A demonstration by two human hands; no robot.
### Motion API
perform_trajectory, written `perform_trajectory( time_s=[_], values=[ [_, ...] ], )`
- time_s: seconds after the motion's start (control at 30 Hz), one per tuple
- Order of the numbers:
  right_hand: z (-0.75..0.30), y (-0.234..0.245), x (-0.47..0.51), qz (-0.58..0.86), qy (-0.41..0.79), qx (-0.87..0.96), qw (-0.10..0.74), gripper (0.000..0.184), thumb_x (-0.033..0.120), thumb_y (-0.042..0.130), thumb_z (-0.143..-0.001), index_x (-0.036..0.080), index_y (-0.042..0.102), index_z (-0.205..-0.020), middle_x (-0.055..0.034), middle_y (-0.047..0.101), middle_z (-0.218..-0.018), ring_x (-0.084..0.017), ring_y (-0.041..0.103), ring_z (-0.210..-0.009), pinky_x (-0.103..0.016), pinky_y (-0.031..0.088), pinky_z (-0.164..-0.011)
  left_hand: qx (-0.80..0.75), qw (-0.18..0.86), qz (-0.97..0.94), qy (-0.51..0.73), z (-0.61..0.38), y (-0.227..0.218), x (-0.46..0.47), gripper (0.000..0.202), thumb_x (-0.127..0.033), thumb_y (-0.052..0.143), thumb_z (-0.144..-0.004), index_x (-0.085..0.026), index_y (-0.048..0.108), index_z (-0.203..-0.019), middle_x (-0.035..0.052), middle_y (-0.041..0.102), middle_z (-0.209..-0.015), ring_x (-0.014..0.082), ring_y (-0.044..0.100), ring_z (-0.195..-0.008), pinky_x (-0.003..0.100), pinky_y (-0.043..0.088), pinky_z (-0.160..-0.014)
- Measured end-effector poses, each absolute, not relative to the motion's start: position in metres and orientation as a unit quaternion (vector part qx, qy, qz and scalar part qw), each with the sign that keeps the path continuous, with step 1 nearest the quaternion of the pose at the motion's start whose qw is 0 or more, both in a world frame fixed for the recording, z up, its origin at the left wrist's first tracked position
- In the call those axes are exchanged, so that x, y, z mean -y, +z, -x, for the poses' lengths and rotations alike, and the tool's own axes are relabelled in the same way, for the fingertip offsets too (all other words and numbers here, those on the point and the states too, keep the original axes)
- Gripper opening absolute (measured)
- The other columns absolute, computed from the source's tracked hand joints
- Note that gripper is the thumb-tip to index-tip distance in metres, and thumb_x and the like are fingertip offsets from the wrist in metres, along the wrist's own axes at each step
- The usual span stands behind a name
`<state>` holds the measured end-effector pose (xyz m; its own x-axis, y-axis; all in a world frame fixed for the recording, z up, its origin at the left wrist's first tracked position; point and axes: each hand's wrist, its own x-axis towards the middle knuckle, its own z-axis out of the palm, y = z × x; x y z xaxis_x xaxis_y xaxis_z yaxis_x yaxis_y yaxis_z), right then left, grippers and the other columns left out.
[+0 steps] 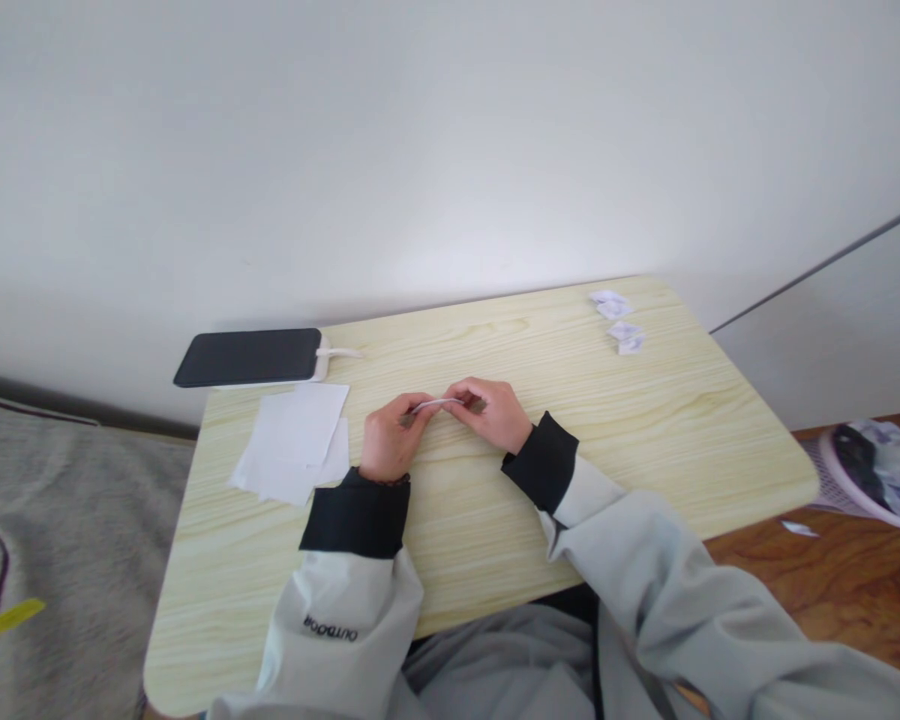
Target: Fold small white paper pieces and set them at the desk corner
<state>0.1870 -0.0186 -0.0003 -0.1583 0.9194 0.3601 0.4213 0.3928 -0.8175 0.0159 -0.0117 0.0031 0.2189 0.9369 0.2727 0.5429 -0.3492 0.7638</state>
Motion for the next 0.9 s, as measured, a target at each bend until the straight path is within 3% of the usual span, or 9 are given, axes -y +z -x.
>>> perform_trajectory(
  time_s=[0.17,0.4,0.57,0.7,0.9],
  values=[
    [-0.1875,0.0003,0.0177,0.484,0.320,0.661,0.475,0.017,0.031,0.057,-0.083,0.017,0.067,-0.085,-0.0025,0.071,-0.075,-0.012,0.066,-0.061,-0.022,0.052,-0.062,-0.530,0.309,-0.690,0.384,-0.0138,0.0024,0.0113,0.027,-0.038,0.060,-0.079,-0.019,0.068,-0.098,0.0018,0.072,-0.096,0.0165,0.068,-0.084,0.025,0.053,-0.079],
    [-0.1868,-0.0033,0.0166,0.486,0.401,0.613,0.476,0.021,0.037,0.059,-0.081,0.018,0.068,-0.083,-0.0023,0.071,-0.072,-0.015,0.067,-0.057,-0.024,0.054,-0.056,-0.542,0.369,-0.640,0.400,-0.0137,-0.0014,0.0098,0.022,-0.037,0.062,-0.077,-0.020,0.071,-0.088,0.0004,0.074,-0.082,0.0173,0.069,-0.077,0.027,0.056,-0.075],
    [-0.1881,-0.0053,0.0155,0.478,0.467,0.556,0.494,0.021,0.037,0.063,-0.078,0.017,0.064,-0.086,-0.0022,0.070,-0.070,-0.013,0.065,-0.052,-0.021,0.051,-0.049,-0.501,0.346,-0.679,0.410,-0.0131,-0.0001,0.0101,0.033,-0.038,0.065,-0.076,-0.021,0.066,-0.105,0.0026,0.072,-0.098,0.0166,0.068,-0.083,0.026,0.058,-0.074],
    [-0.1894,-0.0036,0.0165,0.471,0.453,0.575,0.492,0.020,0.034,0.061,-0.079,0.017,0.063,-0.091,-0.0027,0.070,-0.075,-0.011,0.064,-0.055,-0.021,0.051,-0.053,-0.477,0.309,-0.717,0.403,-0.0127,0.0017,0.0100,0.029,-0.038,0.064,-0.077,-0.019,0.069,-0.099,0.0041,0.071,-0.100,0.0160,0.068,-0.079,0.026,0.058,-0.071],
    [-0.1897,-0.0005,0.0173,0.490,0.344,0.654,0.463,0.020,0.030,0.065,-0.077,0.019,0.066,-0.094,-0.0022,0.070,-0.084,-0.009,0.061,-0.057,-0.020,0.051,-0.056,-0.511,0.272,-0.704,0.412,-0.0134,0.0011,0.0093,0.026,-0.037,0.062,-0.079,-0.018,0.070,-0.095,0.0032,0.072,-0.094,0.0157,0.069,-0.075,0.025,0.059,-0.068]
  ],
)
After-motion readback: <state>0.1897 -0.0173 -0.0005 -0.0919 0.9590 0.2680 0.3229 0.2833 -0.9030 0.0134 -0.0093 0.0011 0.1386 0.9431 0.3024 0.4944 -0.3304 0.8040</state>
